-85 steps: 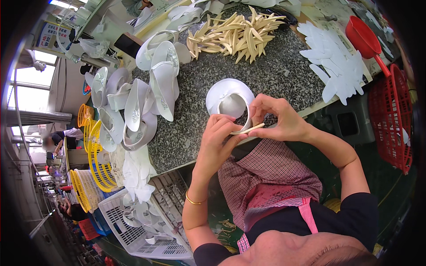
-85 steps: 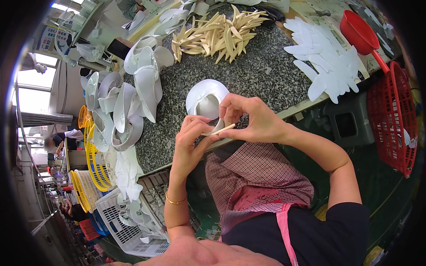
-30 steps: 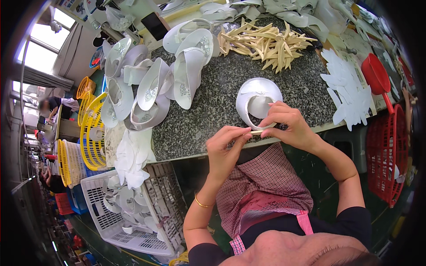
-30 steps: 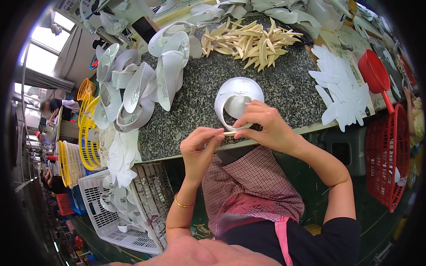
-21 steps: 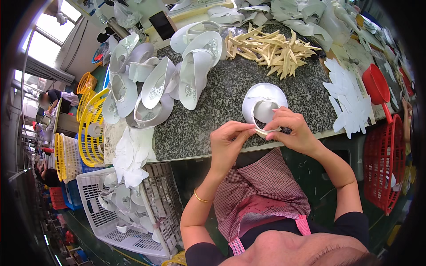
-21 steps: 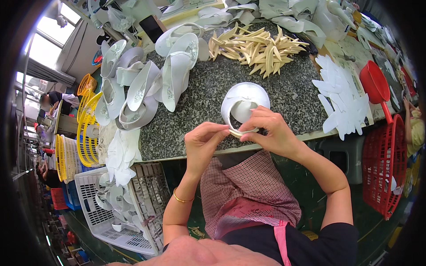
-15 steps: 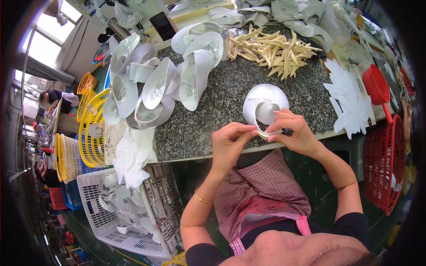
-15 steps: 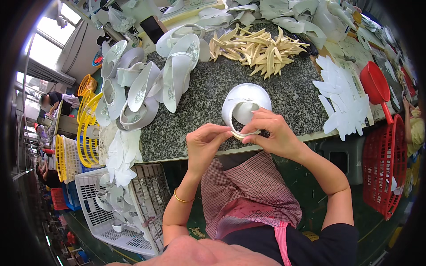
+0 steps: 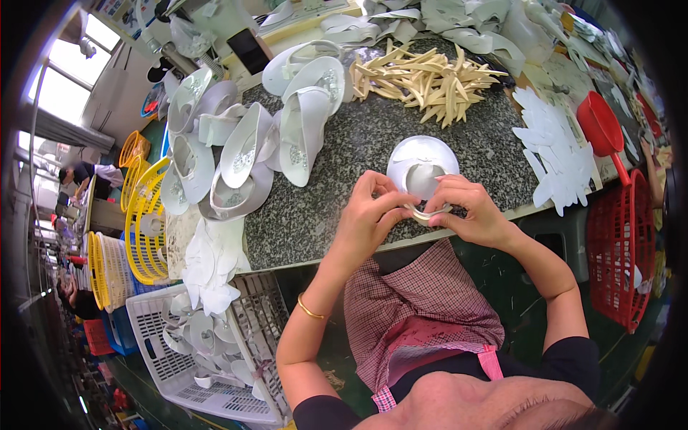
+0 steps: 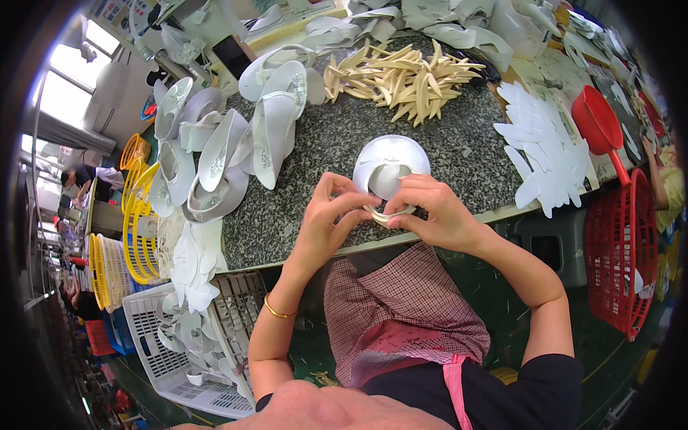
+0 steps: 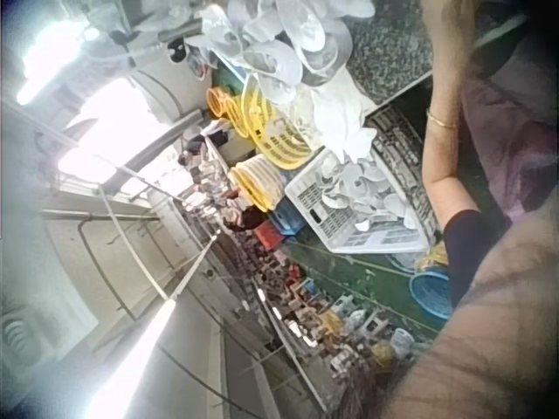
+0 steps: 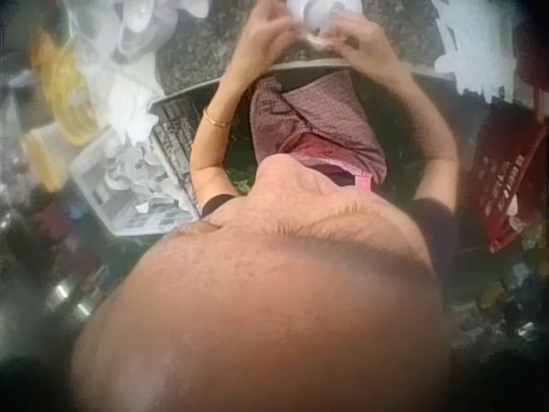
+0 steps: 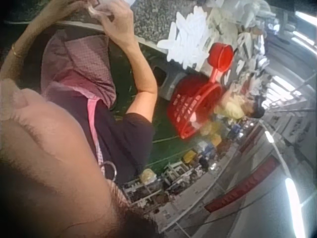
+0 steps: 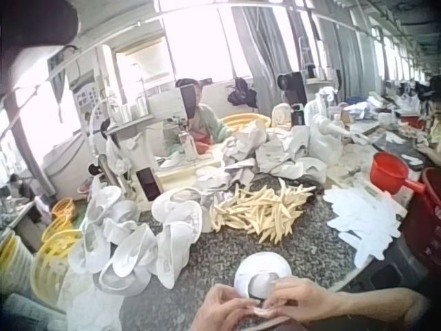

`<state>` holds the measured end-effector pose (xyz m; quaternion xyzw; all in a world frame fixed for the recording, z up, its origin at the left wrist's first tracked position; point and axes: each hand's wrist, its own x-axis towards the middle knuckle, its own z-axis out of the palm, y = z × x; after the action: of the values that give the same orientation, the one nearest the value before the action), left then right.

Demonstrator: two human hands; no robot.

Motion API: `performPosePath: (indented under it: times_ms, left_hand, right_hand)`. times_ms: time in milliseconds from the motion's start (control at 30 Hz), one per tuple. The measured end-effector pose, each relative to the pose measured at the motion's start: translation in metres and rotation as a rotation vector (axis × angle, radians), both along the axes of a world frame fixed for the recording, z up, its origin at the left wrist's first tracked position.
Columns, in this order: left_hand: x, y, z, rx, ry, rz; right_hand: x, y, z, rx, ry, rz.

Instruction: The person assembles shoe uppers by taking reinforcement strips and inserts from the workbench, fitting them into the collars of the shoe uppers, and folding and pressing the edges by hand.

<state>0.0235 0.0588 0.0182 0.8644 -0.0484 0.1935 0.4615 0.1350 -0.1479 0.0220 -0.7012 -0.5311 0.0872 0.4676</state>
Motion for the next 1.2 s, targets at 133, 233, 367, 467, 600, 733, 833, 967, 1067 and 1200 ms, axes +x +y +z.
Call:
performPosePath:
  times_ms: [133,233,367,467,600,733,833,967,1067,1200]
  left_hand:
    - [0.002,-0.007,0.008,0.214,0.032,-0.013]
    - [0.004,-0.013,0.013,0.288,0.002,0.008]
    - [0.006,-0.019,0.017,0.427,-0.184,0.045]
    - [0.010,-0.027,0.021,0.485,-0.108,-0.067]
    - [0.016,-0.033,0.028,0.403,-0.044,-0.086]
    - [0.017,-0.044,0.028,0.409,0.047,-0.020]
    - [0.021,-0.049,0.025,0.477,0.028,0.070]
    - [0.020,-0.047,0.025,0.539,-0.042,0.085]
    - [0.014,-0.044,0.029,0.622,-0.015,0.120]
    - [0.012,-0.054,0.040,0.815,0.002,0.296]
  right_hand:
    - [0.006,-0.004,0.000,-0.016,-0.103,-0.078]
    - [0.010,-0.008,0.001,-0.035,-0.110,-0.066]
    - [0.015,-0.009,-0.001,-0.017,-0.117,-0.038]
    - [0.015,-0.006,-0.007,0.021,-0.156,-0.046]
    - [0.022,-0.018,-0.012,0.100,-0.192,0.012]
    - [0.024,-0.023,-0.015,0.107,-0.184,-0.023]
    - [0.021,-0.014,-0.018,0.057,-0.234,-0.155]
    - [0.019,-0.022,-0.013,0.284,-0.447,-0.316]
    - [0.014,-0.064,-0.007,0.198,-0.363,-0.362]
    - [0.031,-0.133,-0.002,0.070,-0.390,-0.485]
